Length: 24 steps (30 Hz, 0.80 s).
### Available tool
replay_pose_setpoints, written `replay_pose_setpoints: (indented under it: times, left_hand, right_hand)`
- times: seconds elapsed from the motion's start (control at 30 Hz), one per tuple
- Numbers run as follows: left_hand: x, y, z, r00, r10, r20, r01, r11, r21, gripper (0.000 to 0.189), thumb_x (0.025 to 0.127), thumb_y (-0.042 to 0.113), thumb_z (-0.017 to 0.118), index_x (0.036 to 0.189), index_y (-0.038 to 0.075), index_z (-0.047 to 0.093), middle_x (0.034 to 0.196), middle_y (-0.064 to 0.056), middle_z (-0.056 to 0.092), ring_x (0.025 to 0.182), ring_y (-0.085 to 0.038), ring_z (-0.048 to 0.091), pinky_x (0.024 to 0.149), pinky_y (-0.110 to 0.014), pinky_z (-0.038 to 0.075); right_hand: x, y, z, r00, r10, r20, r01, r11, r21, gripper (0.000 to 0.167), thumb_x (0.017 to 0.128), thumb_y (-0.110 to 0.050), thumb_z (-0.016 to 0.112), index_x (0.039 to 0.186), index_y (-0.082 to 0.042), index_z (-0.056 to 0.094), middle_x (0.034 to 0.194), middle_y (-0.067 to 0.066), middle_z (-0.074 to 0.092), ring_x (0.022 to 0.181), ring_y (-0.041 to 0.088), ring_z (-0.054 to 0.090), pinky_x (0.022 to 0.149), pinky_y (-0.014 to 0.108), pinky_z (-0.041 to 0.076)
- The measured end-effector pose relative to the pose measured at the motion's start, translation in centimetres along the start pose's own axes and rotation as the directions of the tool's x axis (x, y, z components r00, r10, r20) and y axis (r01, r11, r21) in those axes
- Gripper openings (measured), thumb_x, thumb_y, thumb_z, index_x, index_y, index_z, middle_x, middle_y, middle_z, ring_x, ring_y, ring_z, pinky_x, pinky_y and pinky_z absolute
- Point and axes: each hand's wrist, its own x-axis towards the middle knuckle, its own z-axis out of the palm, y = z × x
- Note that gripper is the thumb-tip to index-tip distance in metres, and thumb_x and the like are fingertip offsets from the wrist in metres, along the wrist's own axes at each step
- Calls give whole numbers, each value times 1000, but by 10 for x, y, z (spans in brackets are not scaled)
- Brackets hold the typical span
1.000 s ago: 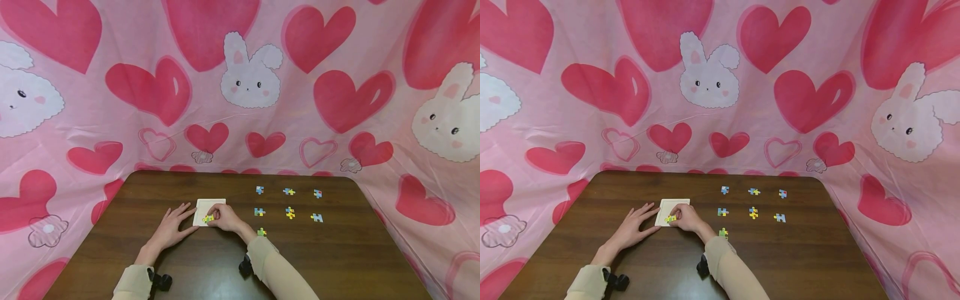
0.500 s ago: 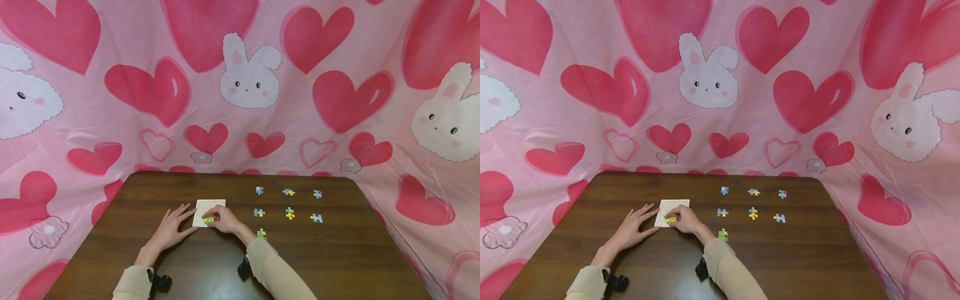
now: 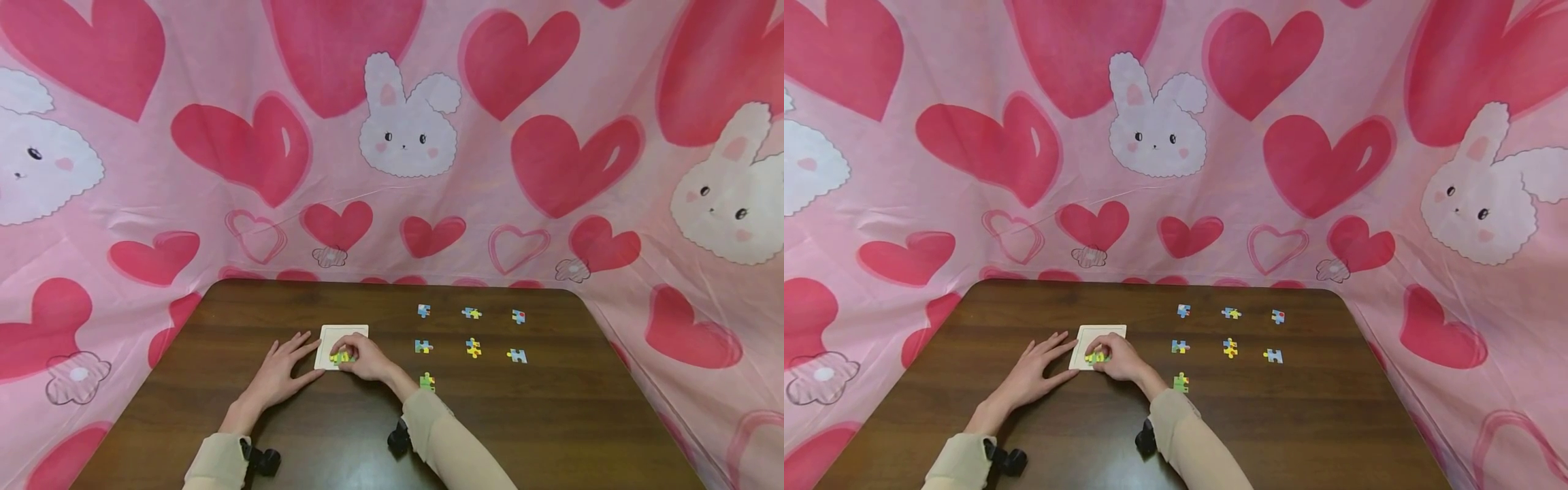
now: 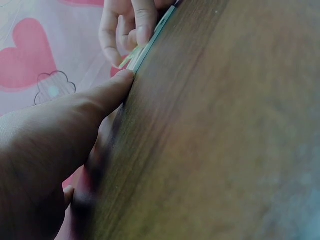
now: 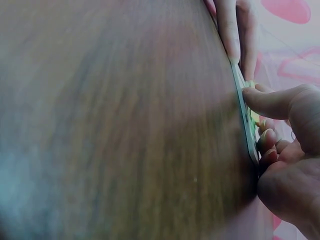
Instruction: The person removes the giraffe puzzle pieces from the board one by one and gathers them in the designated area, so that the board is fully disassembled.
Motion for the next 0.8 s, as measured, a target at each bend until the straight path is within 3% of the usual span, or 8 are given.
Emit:
replay_pose_setpoints:
  times: [0.13, 0.27, 0.53, 0.8]
  left_hand:
    - [0, 1, -1, 1000, -4, 3, 4, 1000, -3, 69, 97, 47, 82, 155, 15, 65, 168, -22, 53, 162, -48, 42, 130, -81, 19]
    - [0, 1, -1, 1000, -10, 10, 10, 1000, -3, 69, 97, 47, 82, 156, 15, 64, 168, -22, 52, 162, -48, 41, 130, -81, 19]
    - [0, -1, 1, 1000, 3, 0, -3, 1000, 3, 70, 96, 47, 83, 155, 14, 65, 168, -22, 53, 161, -49, 43, 129, -81, 20]
    - [0, -1, 2, 1000, 9, -5, -9, 1000, 5, 69, 96, 47, 83, 155, 15, 65, 167, -22, 54, 159, -49, 45, 128, -82, 21]
  right_hand:
    - [0, 2, -1, 1000, 12, -16, -11, 999, 39, 33, 90, 3, 86, 120, -1, 74, 89, 10, 56, 77, 7, 45, 72, 18, 37]
    - [-1, 3, -3, 997, 73, -37, -71, 996, 53, 41, 88, -1, 90, 124, 1, 71, 89, 3, 54, 75, 6, 44, 72, 18, 37]
    - [-1, -1, -2, 990, 126, -56, -127, 992, -1, 29, 85, -6, 94, 107, 1, 76, 83, 0, 57, 72, 5, 45, 70, 19, 37]
    - [-1, -1, -1, 990, 138, -42, -138, 990, 4, 25, 88, -5, 92, 103, 0, 73, 84, -1, 53, 74, 6, 45, 71, 20, 37]
